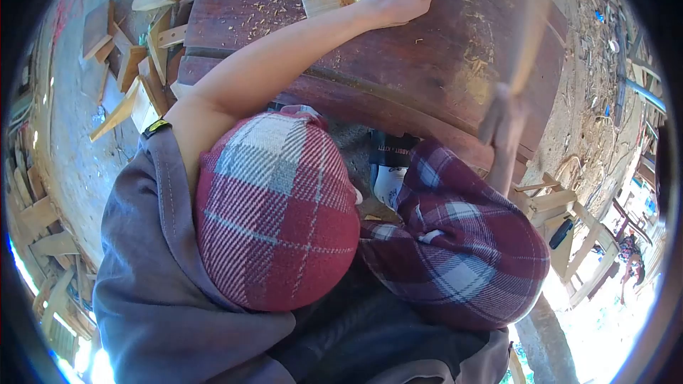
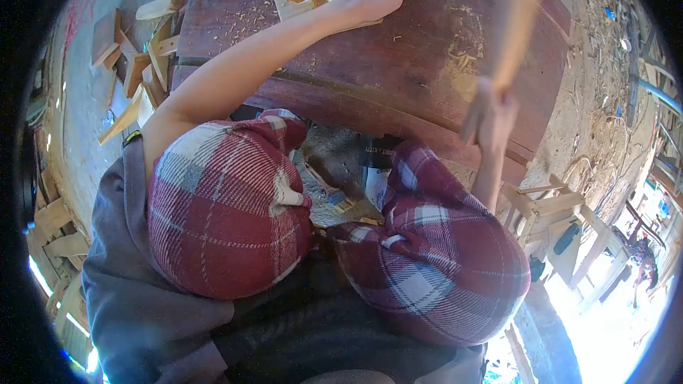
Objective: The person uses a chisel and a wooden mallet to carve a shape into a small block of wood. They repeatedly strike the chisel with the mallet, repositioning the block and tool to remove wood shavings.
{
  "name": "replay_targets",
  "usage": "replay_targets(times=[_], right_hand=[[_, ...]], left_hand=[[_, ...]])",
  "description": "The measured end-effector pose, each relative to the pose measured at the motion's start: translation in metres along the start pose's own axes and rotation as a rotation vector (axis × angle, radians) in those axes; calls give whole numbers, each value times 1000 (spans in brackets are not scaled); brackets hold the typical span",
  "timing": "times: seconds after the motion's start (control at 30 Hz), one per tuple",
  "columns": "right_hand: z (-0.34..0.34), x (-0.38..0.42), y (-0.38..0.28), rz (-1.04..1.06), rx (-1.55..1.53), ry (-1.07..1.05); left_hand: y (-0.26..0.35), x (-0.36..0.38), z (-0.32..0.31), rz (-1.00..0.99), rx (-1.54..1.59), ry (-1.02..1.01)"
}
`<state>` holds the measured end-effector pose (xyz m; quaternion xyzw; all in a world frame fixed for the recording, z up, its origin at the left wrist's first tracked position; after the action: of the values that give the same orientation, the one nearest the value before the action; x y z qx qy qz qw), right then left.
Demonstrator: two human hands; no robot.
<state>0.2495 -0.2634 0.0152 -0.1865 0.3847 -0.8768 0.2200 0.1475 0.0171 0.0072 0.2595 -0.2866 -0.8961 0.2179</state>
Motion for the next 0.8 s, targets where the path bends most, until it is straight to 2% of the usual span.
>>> replay_targets(times=[0.03, 0.07, 0.1, 0.17, 0.2, 0.27, 0.37, 0.4, 0.53, 0.6, 0.67, 0.8], right_hand=[[-17, 3, -3, 68, 175, -103], [-29, 7, -2, 89, 98, -85], [-24, 7, 1, -5, 4, -66], [-8, 9, -1, -199, -172, -41], [0, 7, 3, -205, -269, 13], [19, -2, 6, -200, -463, 142], [8, 3, 9, -112, -79, 55], [-13, 8, 7, -57, 1, -98], [-19, 20, -5, -111, -35, -76], [-2, 17, -3, -176, -288, 40], [13, 13, 3, -177, -480, 183], [-3, 22, -17, -12, -43, 17]], left_hand=[[0, -1, 0, 24, -16, -26], [0, -2, 0, 50, -36, -55], [-3, -1, 0, 83, -58, -83], [-3, 0, -2, -30, -89, -36], [0, 1, -5, -95, -100, -16], [0, 3, -4, -61, -74, -3], [-1, -2, -4, -36, -86, -1], [-2, -1, -6, -25, -98, -11], [-5, 3, 1, -9, -101, 72], [0, 3, 3, -62, -72, 131], [-1, 3, 3, -30, -91, 126], [0, 3, 5, -44, -116, 103]])
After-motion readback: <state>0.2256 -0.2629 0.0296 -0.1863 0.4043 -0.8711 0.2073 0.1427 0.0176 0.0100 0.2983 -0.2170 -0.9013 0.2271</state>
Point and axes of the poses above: each hand's wrist, its own x-axis away from the middle knuckle, its own z-axis out of the back of the hand, y = z × x, the point moved 7 cm from there along -x, towards the middle knuckle
